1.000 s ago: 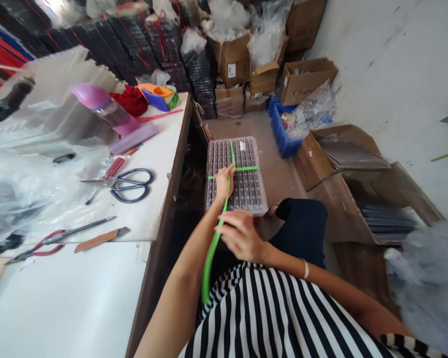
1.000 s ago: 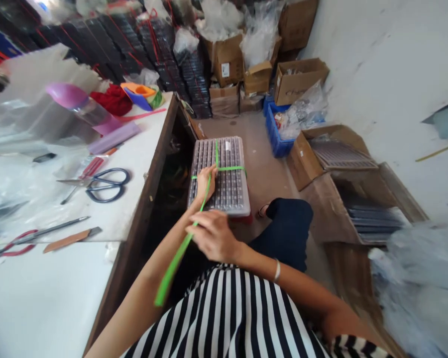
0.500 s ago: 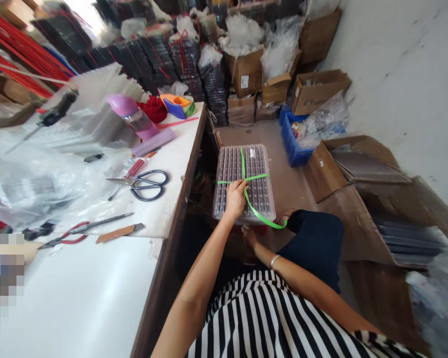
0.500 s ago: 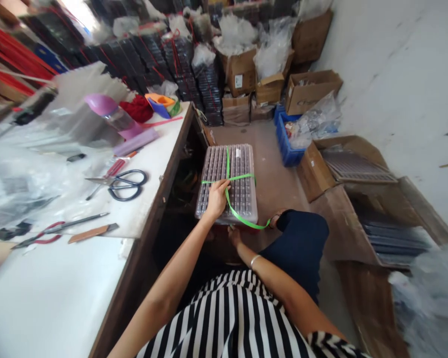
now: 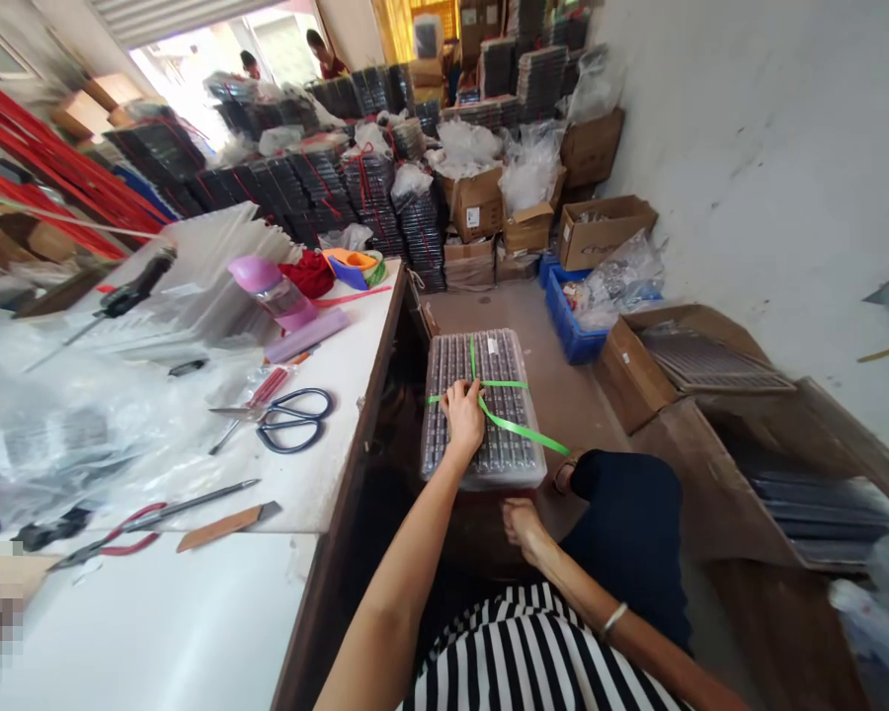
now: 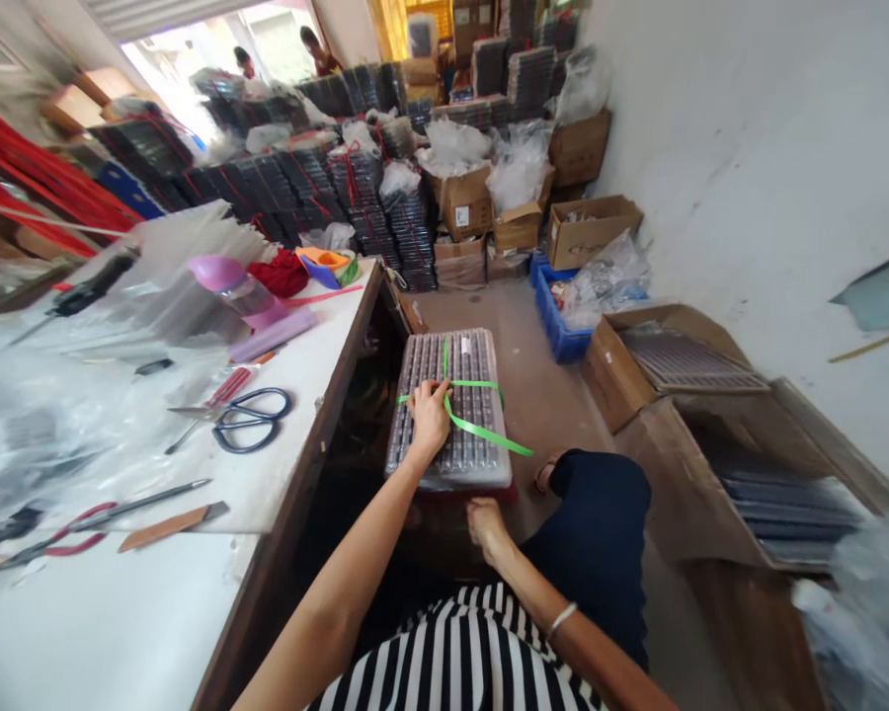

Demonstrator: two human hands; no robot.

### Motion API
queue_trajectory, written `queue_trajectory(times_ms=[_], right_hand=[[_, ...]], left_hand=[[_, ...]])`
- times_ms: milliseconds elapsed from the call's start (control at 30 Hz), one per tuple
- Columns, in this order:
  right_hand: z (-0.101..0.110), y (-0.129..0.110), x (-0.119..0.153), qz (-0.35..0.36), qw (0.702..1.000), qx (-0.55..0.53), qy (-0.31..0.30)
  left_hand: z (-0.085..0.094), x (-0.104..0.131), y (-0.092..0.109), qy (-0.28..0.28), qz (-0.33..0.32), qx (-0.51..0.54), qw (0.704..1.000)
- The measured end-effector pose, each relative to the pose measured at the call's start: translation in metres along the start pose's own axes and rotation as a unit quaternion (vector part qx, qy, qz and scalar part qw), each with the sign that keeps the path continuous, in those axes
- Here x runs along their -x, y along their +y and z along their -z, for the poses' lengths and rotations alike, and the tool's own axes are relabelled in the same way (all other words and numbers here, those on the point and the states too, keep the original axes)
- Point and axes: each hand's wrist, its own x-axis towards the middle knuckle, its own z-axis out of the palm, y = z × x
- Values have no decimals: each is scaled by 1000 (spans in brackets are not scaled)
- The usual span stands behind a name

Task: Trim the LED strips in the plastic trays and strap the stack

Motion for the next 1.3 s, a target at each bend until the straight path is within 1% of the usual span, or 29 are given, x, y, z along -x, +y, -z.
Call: queue_trajectory(times_ms=[100, 233, 300, 400, 500, 600, 667, 733, 833, 900, 1000, 1100, 1200, 1300], right_hand=[[19, -2, -7, -32, 997, 64, -3], [39, -10, -9, -25, 986, 166, -3], [45, -16, 0, -6, 976, 216, -6], [51, -28, 22, 39, 966, 253, -12], [50, -40, 45, 93, 966, 237, -42], [45, -48, 54, 122, 970, 176, -115], [40, -50, 54, 121, 971, 119, -166], [36, -51, 52, 114, 972, 62, -194], [36, -52, 50, 114, 976, 2, -186], [39, -54, 51, 114, 978, -10, -175], [41, -59, 52, 105, 977, 13, -187], [40, -58, 52, 106, 969, 77, -210], [40, -55, 55, 135, 956, 152, -211], [47, -57, 63, 188, 940, 211, -192]], left_hand=[[-5, 0, 6, 13, 2, 8, 1000], [-16, 1, 19, 28, 4, 41, 999], [-16, 3, 23, 39, -8, 69, 997], [-5, 16, 19, 39, -61, 123, 990], [11, 38, 11, 32, -114, 163, 979], [20, 55, 9, 41, -122, 170, 977], [18, 57, 14, 46, -118, 162, 979], [13, 55, 22, 47, -116, 150, 981], [4, 53, 29, 43, -122, 133, 983], [0, 54, 29, 37, -130, 124, 983], [-1, 56, 26, 21, -149, 116, 982], [1, 57, 25, 10, -165, 112, 980], [3, 60, 29, -3, -191, 115, 975], [5, 66, 34, -10, -208, 123, 970]])
